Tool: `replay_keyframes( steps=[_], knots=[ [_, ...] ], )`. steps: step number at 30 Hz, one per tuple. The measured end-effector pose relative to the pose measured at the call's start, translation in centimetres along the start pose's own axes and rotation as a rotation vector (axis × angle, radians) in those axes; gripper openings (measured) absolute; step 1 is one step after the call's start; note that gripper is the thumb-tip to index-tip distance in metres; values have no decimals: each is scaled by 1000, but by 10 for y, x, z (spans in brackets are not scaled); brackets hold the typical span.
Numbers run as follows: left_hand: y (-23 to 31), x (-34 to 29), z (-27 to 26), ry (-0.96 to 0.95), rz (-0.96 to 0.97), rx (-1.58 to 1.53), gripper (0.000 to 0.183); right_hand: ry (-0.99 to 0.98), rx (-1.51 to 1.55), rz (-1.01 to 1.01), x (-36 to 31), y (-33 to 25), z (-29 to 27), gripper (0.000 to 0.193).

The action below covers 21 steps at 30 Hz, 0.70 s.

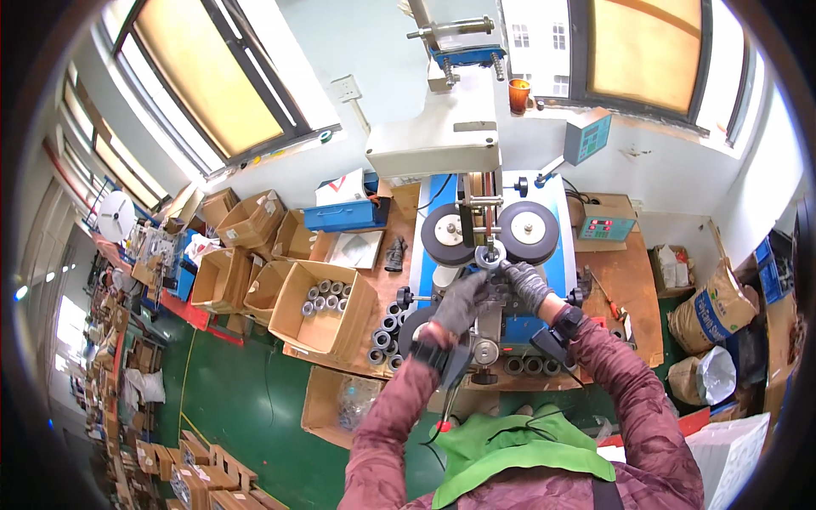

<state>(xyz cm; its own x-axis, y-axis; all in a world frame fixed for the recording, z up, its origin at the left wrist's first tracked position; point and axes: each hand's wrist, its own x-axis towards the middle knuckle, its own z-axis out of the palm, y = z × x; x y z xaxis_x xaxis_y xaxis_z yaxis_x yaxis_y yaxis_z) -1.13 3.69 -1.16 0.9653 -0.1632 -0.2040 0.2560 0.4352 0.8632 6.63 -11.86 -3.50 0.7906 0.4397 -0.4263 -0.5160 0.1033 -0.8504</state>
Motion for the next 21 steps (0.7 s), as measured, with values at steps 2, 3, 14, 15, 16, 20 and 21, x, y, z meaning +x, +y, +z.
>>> replay_keyframes(
  steps=[2,3,14,15,16,20,21],
  knots=[
    [-20,36,-9,-98,56,7,35,44,-326,-120,10,4,-19,32],
    [-22,46,-11,-31,160,419,36,26,-400,-121,-3,-11,-9,28],
    [-31,78,21,334,-118,-563,23,113,-676,-621,25,-64,-9,23],
    [-33,79,19,333,-106,-565,23,92,-643,-650,29,-62,-10,22],
    [-35,81,18,330,-94,-567,23,73,-611,-678,34,-59,-10,21],
    [-30,81,19,375,-96,-582,20,305,-671,-781,20,-51,14,18],
    [-30,80,22,309,-104,-604,17,310,-570,-757,18,-47,16,19]
  ],
)
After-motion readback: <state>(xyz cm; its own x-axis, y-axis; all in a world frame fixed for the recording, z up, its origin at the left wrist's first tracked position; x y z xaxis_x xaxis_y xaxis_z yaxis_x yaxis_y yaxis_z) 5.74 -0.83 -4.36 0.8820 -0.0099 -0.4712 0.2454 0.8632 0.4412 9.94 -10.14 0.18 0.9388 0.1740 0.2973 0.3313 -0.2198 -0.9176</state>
